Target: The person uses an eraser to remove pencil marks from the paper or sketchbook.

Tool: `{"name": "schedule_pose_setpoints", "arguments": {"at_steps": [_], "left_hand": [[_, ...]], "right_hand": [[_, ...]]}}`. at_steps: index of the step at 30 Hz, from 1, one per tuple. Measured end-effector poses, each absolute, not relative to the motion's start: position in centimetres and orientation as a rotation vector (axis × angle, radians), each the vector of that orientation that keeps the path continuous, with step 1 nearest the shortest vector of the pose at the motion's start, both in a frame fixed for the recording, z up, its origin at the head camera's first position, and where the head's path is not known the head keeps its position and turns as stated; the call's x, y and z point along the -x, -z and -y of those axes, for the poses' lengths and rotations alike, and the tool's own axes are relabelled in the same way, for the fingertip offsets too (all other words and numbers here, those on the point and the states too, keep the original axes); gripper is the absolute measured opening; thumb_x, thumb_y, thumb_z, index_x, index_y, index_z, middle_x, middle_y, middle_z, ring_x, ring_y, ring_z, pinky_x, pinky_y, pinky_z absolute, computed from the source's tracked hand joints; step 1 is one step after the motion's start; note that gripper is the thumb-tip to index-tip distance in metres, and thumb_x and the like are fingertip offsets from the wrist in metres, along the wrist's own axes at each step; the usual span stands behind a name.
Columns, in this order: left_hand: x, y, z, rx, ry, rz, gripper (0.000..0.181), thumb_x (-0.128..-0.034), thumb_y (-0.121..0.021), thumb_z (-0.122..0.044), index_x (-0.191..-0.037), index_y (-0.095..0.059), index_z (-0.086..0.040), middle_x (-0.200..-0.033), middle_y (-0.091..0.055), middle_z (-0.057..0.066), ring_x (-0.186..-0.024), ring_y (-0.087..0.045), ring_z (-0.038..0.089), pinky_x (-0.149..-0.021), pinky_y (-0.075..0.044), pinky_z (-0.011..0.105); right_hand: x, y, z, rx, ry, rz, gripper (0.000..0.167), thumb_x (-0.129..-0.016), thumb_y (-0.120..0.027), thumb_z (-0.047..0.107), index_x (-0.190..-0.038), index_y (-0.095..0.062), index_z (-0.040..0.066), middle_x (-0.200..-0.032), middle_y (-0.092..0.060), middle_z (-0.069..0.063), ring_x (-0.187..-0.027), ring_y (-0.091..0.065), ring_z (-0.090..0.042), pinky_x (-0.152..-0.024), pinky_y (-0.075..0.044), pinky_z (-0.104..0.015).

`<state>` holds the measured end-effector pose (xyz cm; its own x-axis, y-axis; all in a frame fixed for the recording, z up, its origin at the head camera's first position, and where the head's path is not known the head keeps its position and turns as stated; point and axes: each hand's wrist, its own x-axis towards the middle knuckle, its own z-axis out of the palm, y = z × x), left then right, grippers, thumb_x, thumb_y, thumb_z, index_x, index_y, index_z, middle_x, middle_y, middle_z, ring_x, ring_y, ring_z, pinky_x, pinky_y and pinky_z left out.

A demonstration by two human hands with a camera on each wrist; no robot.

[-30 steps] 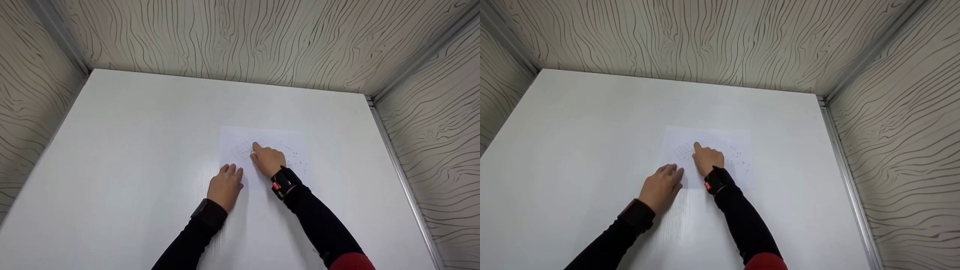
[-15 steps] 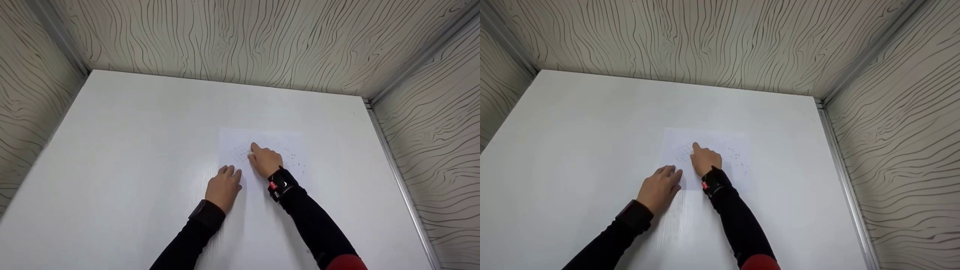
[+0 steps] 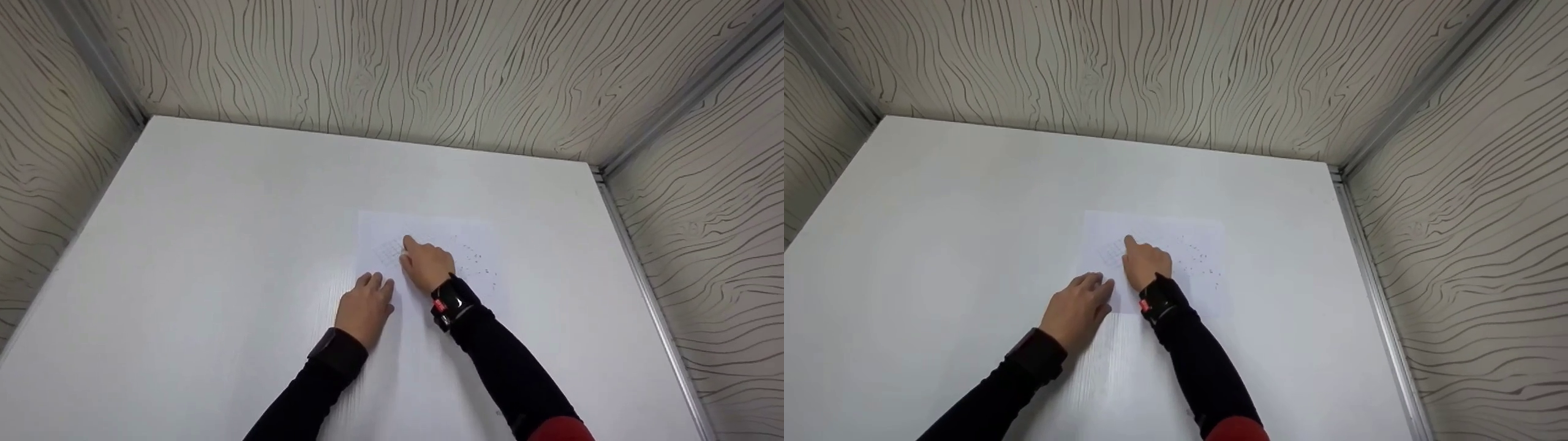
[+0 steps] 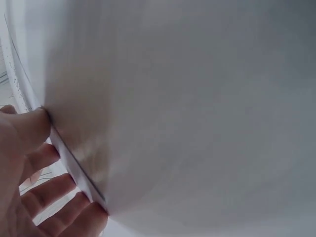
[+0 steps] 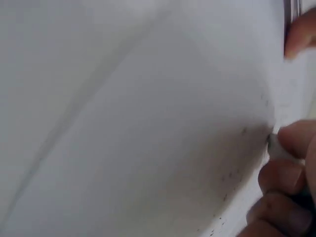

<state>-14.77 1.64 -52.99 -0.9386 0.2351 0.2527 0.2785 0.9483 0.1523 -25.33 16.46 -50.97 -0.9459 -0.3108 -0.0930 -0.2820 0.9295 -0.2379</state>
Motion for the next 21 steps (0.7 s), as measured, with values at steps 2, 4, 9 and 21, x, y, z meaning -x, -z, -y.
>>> {"name": "schedule_pose_setpoints", "arguments": {"at_steps": [2,4,9,21], "left_hand": [[14.8,52.9,-1.6,0.381,0.258,2.863,0.042,-0.079,-0.08,-0.032,-0.116,-0.07,-0.014,-0.106,-0.066,0.005,-0.106,-0.064,0.023,-0.065,-0.06,0.033],[14.8,52.8,-1.7,0.38,0.248,2.868,0.042,-0.0794,-0.08,-0.033,-0.117,-0.07,-0.015,-0.106,-0.066,0.004,-0.107,-0.063,0.022,-0.065,-0.06,0.033],[14.6,52.9,-2.0,0.398,0.257,2.92,0.041,-0.082,-0.078,-0.033,-0.118,-0.069,-0.016,-0.107,-0.066,0.004,-0.108,-0.063,0.022,-0.066,-0.06,0.031],[14.8,52.8,-1.6,0.363,0.296,2.898,0.042,-0.0797,-0.08,-0.032,-0.117,-0.07,-0.016,-0.107,-0.066,0.005,-0.108,-0.064,0.023,-0.066,-0.06,0.034]], "right_hand": [[25.6,51.0,-16.6,0.435,0.327,-2.981,0.019,-0.099,-0.053,0.03,-0.106,-0.054,0.012,-0.071,-0.062,-0.013,-0.06,-0.059,-0.03,-0.053,-0.048,-0.04],[26.1,51.0,-17.0,0.354,0.304,-3.03,0.019,-0.1,-0.053,0.03,-0.106,-0.055,0.012,-0.071,-0.063,-0.013,-0.06,-0.058,-0.029,-0.054,-0.049,-0.041],[26.9,51.0,-18.1,0.25,0.252,-3.076,0.016,-0.1,-0.054,0.026,-0.102,-0.054,0.01,-0.072,-0.064,-0.014,-0.061,-0.059,-0.03,-0.057,-0.051,-0.044],[26.2,50.6,-16.6,0.36,0.287,-2.97,0.021,-0.099,-0.054,0.032,-0.108,-0.055,0.013,-0.079,-0.067,-0.014,-0.069,-0.064,-0.033,-0.06,-0.052,-0.044]]}}
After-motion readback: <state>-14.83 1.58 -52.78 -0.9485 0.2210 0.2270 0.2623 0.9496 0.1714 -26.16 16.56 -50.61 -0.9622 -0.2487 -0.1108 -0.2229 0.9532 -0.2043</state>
